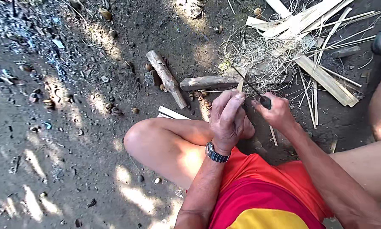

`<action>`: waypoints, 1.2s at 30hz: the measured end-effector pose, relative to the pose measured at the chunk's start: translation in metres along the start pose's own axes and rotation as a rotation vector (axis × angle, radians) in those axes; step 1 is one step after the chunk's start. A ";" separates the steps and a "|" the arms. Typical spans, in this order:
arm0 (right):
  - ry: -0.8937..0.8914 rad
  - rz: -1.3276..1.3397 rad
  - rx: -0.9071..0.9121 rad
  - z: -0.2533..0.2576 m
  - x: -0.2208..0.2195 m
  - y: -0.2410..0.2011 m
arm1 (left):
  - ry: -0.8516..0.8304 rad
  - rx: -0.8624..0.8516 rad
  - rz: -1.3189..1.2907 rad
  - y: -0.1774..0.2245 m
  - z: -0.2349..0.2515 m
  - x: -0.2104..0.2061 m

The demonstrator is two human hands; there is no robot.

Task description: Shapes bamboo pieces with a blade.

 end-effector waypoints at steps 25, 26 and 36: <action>-0.278 -0.059 -0.354 0.022 -0.018 0.105 | -0.110 -0.100 -0.106 0.001 -0.002 0.002; -0.247 -0.061 -0.295 0.013 -0.013 0.092 | -0.101 -0.089 -0.104 0.002 -0.003 0.002; -0.260 -0.002 -0.388 0.040 -0.027 0.096 | -0.033 -0.040 -0.055 -0.007 0.002 0.007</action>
Point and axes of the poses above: each hand's wrist, its own z-axis towards the middle knuckle, its own x-axis out of the back of the hand, y = z × x, the point moved 6 cm from there along z, towards the middle knuckle, and after that the axes turned 12 degrees about -y, right-handed, at the moved point
